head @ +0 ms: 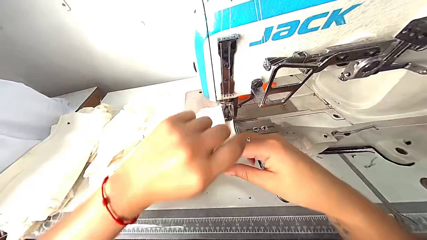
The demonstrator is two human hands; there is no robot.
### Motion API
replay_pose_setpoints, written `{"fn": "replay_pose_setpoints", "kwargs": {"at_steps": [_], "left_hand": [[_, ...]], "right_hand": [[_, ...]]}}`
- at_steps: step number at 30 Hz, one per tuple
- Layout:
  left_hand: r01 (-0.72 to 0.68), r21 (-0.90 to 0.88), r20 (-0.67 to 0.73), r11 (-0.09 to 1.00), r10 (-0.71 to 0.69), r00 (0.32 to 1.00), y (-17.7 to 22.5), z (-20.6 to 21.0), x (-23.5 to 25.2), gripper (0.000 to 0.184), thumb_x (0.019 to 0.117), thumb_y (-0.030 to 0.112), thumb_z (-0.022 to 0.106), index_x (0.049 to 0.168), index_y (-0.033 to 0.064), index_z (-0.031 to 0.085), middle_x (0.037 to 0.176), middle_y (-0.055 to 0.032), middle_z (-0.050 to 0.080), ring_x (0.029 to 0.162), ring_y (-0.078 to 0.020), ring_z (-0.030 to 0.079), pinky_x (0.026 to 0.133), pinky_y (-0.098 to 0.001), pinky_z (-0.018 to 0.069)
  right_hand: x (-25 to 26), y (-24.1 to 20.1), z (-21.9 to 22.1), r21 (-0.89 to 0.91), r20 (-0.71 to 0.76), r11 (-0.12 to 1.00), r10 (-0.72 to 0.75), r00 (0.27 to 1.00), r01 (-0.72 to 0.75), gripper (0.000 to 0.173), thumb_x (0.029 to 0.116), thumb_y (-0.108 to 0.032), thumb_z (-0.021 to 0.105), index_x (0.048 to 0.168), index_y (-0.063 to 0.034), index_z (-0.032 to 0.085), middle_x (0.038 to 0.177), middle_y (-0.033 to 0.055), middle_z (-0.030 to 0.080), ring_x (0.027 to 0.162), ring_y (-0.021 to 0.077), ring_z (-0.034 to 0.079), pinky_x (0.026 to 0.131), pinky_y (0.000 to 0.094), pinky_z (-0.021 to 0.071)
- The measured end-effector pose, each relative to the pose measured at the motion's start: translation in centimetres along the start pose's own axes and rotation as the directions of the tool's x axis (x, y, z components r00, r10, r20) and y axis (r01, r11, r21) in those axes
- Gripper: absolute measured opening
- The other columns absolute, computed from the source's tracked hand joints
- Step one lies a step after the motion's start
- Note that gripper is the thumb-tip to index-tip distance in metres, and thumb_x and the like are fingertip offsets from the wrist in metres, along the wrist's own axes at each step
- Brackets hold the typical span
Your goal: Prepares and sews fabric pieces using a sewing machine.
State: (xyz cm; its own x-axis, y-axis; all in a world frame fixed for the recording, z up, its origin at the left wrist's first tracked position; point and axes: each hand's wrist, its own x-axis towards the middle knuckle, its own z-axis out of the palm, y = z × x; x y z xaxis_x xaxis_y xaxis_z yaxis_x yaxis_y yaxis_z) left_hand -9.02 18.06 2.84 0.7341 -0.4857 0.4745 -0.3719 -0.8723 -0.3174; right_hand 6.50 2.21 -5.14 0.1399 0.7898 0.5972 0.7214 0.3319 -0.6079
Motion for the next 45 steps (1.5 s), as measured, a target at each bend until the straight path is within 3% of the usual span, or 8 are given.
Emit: {"fn": "replay_pose_setpoints", "kwargs": {"at_steps": [4, 8, 19, 25, 29, 33, 38, 45], "left_hand": [[0.145, -0.239, -0.143, 0.96, -0.182, 0.973, 6.1, 6.1, -4.9, 0.037, 0.1076, 0.03, 0.044, 0.084, 0.0097, 0.065, 0.069, -0.0055, 0.061, 0.065, -0.0199, 0.06, 0.061, -0.0312, 0.0477], [0.571, -0.167, -0.303, 0.803, -0.593, 0.746, 8.2, 10.6, -3.8, 0.028, 0.1037, 0.027, 0.054, 0.11, 0.0051, 0.07, 0.102, -0.0083, 0.069, 0.098, -0.016, 0.063, 0.09, -0.0265, 0.0474], [0.665, -0.232, -0.456, 0.71, -0.683, 0.571, 6.4, 12.4, 0.1, 0.022, 0.0869, 0.021, 0.067, 0.066, 0.0122, 0.07, 0.066, -0.0004, 0.068, 0.07, -0.0088, 0.066, 0.068, -0.0263, 0.0509], [0.563, -0.191, -0.503, 0.804, -0.573, 0.647, 5.8, 12.5, -2.8, 0.026, 0.0935, 0.022, 0.067, 0.069, 0.0137, 0.069, 0.068, 0.0019, 0.069, 0.072, -0.0061, 0.064, 0.075, -0.0235, 0.0437], [0.365, -0.155, -0.414, 0.918, -0.396, 0.82, 6.3, 9.4, -5.9, 0.018, 0.1061, 0.027, 0.055, 0.101, 0.0161, 0.069, 0.1, 0.0034, 0.073, 0.096, -0.0101, 0.063, 0.089, -0.025, 0.0461], [0.221, -0.112, -0.129, 0.969, -0.235, 0.963, 3.1, 4.1, -2.5, 0.03, 0.1026, 0.013, 0.045, 0.114, 0.0131, 0.072, 0.114, -0.0007, 0.076, 0.069, -0.0127, 0.062, 0.056, -0.0268, 0.0459], [0.019, -0.061, 0.17, 0.998, -0.008, 0.985, -2.4, 1.8, 1.6, 0.018, 0.0821, 0.016, 0.056, 0.068, 0.0114, 0.065, 0.067, 0.0009, 0.058, 0.054, -0.012, 0.054, 0.043, -0.0297, 0.0363], [-0.009, -0.057, 0.295, 0.998, 0.025, 0.955, -3.8, 0.8, 1.8, 0.018, 0.0816, 0.025, 0.058, 0.068, 0.0147, 0.065, 0.069, 0.0044, 0.058, 0.056, -0.0092, 0.056, 0.044, -0.0291, 0.0383]], "right_hand": [[-2.1, 0.0, 1.5, 0.174, -0.121, 0.972, 0.181, 0.976, -0.158, 0.026, 0.1027, -0.024, 0.056, 0.102, -0.0104, 0.078, 0.087, -0.0069, 0.069, 0.067, -0.0082, 0.054, 0.06, 0.0079, 0.046], [-0.8, -1.0, 1.9, 0.306, -0.245, 0.933, 0.271, 0.931, -0.191, 0.014, 0.097, -0.023, 0.066, 0.096, -0.0153, 0.078, 0.077, -0.0095, 0.069, 0.06, -0.0052, 0.055, 0.053, 0.0094, 0.0449], [-0.8, -1.6, 1.8, 0.306, -0.339, 0.938, 0.269, 0.901, -0.165, 0.014, 0.0959, -0.024, 0.068, 0.096, -0.0148, 0.078, 0.077, -0.0083, 0.069, 0.064, -0.0023, 0.061, 0.057, 0.0114, 0.0509], [-0.9, -1.3, 2.9, 0.231, -0.308, 0.966, 0.187, 0.933, -0.117, 0.02, 0.0993, -0.022, 0.062, 0.096, -0.0092, 0.077, 0.082, -0.0067, 0.07, 0.069, -0.0044, 0.061, 0.062, 0.0101, 0.0507], [-2.0, -0.3, 3.3, 0.187, -0.251, 0.979, 0.123, 0.96, -0.077, 0.024, 0.1032, -0.019, 0.058, 0.101, -0.0034, 0.076, 0.093, 0.0021, 0.074, 0.08, -0.0016, 0.065, 0.071, 0.0122, 0.0545], [-1.8, -0.1, 1.9, -0.109, -0.164, 0.994, 0.007, 0.986, -0.025, 0.023, 0.1004, -0.026, 0.059, 0.093, -0.0118, 0.075, 0.081, -0.0034, 0.067, 0.068, -0.0044, 0.055, 0.061, 0.0087, 0.0447], [1.4, -0.3, -0.6, -0.206, 0.016, 0.977, 0.055, 0.998, -0.05, 0.016, 0.0902, -0.032, 0.069, 0.092, -0.0199, 0.078, 0.077, -0.011, 0.067, 0.065, -0.007, 0.057, 0.056, 0.0093, 0.0466], [-0.2, -0.7, 1.1, -0.015, -0.04, 0.998, 0.058, 0.998, -0.058, 0.029, 0.0997, -0.035, 0.063, 0.084, -0.0128, 0.074, 0.075, -0.0076, 0.063, 0.061, -0.007, 0.049, 0.053, 0.0088, 0.0379]]}}
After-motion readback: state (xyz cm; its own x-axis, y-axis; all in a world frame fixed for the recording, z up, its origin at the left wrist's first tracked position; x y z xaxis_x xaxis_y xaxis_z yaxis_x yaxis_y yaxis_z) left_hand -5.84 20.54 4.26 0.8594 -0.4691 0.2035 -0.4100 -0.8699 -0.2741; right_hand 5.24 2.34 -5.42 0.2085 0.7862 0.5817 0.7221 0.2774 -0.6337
